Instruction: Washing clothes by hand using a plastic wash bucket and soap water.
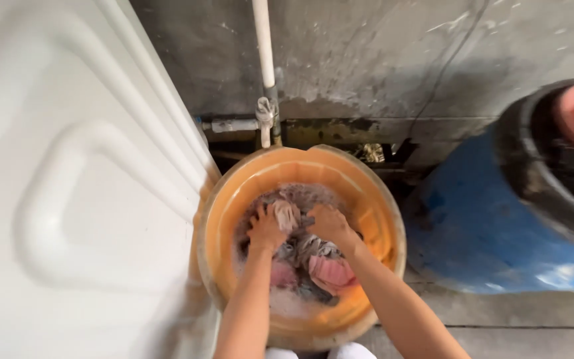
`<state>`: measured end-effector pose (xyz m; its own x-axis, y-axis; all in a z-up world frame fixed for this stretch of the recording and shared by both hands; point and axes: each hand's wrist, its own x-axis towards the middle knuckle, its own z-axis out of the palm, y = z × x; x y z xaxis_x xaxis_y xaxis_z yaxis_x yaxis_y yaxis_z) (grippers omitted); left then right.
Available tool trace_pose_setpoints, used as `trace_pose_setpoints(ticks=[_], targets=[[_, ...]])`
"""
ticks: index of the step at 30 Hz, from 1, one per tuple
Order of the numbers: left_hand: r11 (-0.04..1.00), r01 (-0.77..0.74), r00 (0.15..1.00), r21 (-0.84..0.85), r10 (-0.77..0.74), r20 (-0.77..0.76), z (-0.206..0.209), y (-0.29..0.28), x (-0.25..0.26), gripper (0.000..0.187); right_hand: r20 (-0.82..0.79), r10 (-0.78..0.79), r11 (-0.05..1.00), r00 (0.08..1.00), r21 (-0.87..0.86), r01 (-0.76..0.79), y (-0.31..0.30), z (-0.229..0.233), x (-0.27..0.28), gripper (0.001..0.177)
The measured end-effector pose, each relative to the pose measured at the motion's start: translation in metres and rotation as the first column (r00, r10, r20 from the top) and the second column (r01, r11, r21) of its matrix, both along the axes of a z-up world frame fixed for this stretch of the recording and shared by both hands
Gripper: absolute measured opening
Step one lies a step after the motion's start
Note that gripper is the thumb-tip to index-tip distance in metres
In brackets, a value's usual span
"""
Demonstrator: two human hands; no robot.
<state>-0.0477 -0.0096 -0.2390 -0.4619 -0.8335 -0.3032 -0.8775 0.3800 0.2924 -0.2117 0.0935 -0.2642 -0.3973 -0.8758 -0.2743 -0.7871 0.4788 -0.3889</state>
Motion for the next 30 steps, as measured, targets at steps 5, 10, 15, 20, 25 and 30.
trace_pose_setpoints(ticks=[5, 10, 15, 20, 25, 30], targets=[[0.965, 0.182, 0.954, -0.191, -0.22, -0.202, 0.039, -0.007, 0.021, 0.058, -0.077, 0.014, 0.944, 0.997, -0.327, -0.038, 0.003, 0.066, -0.02, 0.041], [0.93, 0.216, 0.92, -0.297, -0.296, -0.256, 0.143, -0.006, 0.06, 0.068, 0.296, 0.109, 0.897, 0.949, -0.44, 0.034, 0.017, 0.188, -0.07, 0.035], [0.916, 0.238, 0.926, -0.324, -0.315, -0.21, 0.099, -0.005, 0.085, 0.066, 0.678, 0.001, 0.864, 0.735, -0.37, 0.34, 0.044, 0.252, -0.092, 0.042], [0.913, 0.366, 0.924, -0.178, -0.334, 0.186, 0.039, 0.013, 0.071, 0.066, 0.38, 0.041, 0.988, 0.924, -0.152, 0.018, 0.062, 0.149, -0.063, 0.054], [0.907, 0.374, 0.764, 0.194, -0.42, 0.489, 0.063, 0.047, 0.04, 0.123, 0.024, 0.132, 0.959, 0.991, 0.249, -0.134, 0.04, 0.105, 0.008, 0.11], [0.891, 0.302, 0.926, -0.338, -0.19, 0.326, -0.099, 0.026, 0.04, 0.087, -0.249, 0.298, 0.923, 0.922, 0.321, -0.212, 0.007, 0.082, 0.069, 0.138]])
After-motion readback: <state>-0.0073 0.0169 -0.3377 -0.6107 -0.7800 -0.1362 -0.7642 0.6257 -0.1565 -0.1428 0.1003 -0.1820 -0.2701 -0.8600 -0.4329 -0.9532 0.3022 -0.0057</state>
